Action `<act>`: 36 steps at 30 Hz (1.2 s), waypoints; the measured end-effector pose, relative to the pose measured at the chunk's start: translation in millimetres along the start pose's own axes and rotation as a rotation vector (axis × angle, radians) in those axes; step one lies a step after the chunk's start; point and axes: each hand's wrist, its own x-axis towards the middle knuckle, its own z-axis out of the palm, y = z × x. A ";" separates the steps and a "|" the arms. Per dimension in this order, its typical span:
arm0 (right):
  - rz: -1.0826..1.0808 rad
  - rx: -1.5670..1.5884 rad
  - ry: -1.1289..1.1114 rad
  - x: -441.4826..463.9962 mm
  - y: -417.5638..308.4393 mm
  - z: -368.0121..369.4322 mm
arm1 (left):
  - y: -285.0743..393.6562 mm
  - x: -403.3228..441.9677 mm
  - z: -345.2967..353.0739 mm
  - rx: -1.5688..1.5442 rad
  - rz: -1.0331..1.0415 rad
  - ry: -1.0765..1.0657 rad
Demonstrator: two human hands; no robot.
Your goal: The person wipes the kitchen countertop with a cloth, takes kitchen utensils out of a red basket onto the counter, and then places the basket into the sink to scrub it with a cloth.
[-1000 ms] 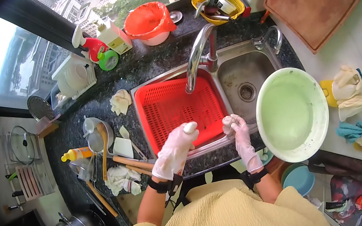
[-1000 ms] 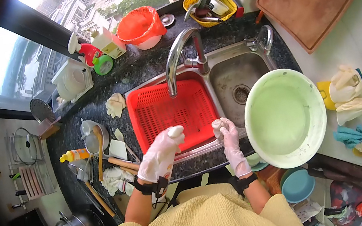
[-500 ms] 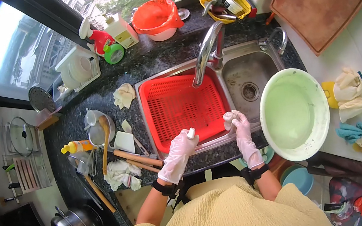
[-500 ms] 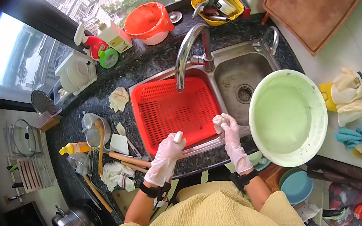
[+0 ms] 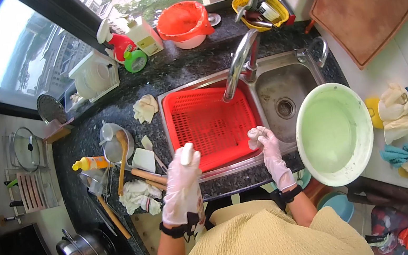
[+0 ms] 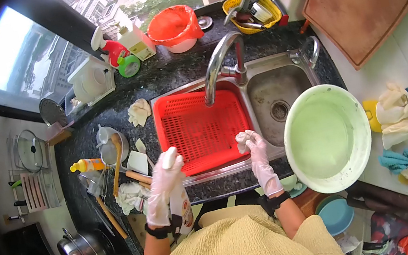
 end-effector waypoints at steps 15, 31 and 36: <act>0.128 -0.155 -0.307 1.1 3.7 84.9 | 45.4 89.3 -176.5 -0.680 0.409 0.639; 0.174 -0.088 -0.151 2.2 5.7 56.2 | -39.3 306.0 -224.1 -0.230 0.478 0.975; 0.201 -0.108 -0.196 23.6 -0.4 78.0 | -48.3 313.1 -224.8 -0.296 0.477 0.962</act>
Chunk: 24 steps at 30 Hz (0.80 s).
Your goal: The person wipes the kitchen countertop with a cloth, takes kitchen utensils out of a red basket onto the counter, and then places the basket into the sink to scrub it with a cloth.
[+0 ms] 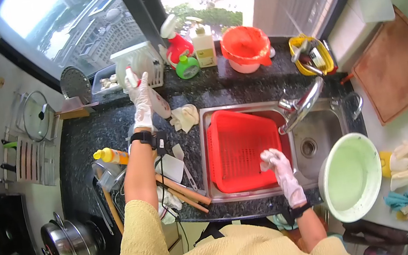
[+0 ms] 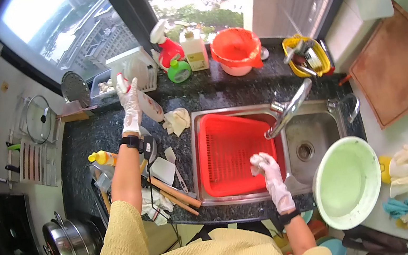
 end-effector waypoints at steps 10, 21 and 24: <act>0.012 -0.061 -0.051 34.5 -29.8 59.1 | 79.5 -54.5 -15.4 0.011 -0.335 0.044; -0.608 -0.509 -0.275 78.4 -6.2 175.7 | 50.6 -334.4 -101.8 0.139 -0.675 -0.998; -0.691 -0.683 -0.336 52.7 12.4 168.0 | 56.4 -337.8 -99.7 0.149 -0.664 -0.916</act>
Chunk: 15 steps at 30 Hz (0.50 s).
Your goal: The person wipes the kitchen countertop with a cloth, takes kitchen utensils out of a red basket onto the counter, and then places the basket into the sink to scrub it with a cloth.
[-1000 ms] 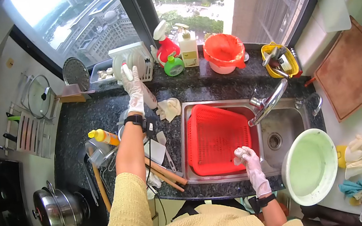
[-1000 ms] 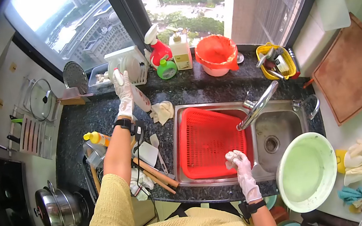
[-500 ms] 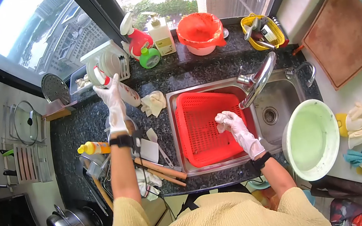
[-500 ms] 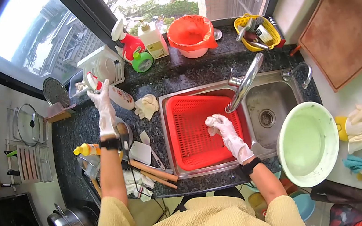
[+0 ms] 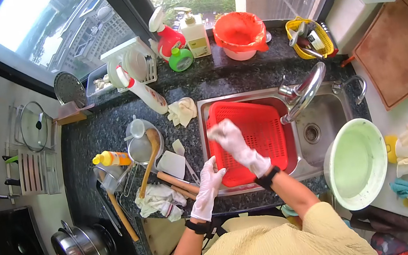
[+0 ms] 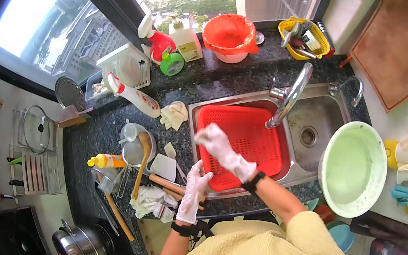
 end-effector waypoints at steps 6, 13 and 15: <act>-0.102 -0.060 0.093 -81.4 -13.8 9.5 | 17.3 -9.9 -1.6 -0.262 0.100 -0.021; 0.243 0.435 0.189 69.3 28.6 0.7 | 37.7 -15.4 -17.9 -0.264 -0.055 -0.144; 0.260 0.562 0.103 55.9 39.6 6.7 | 22.5 -11.6 -17.2 -0.320 -0.055 -0.214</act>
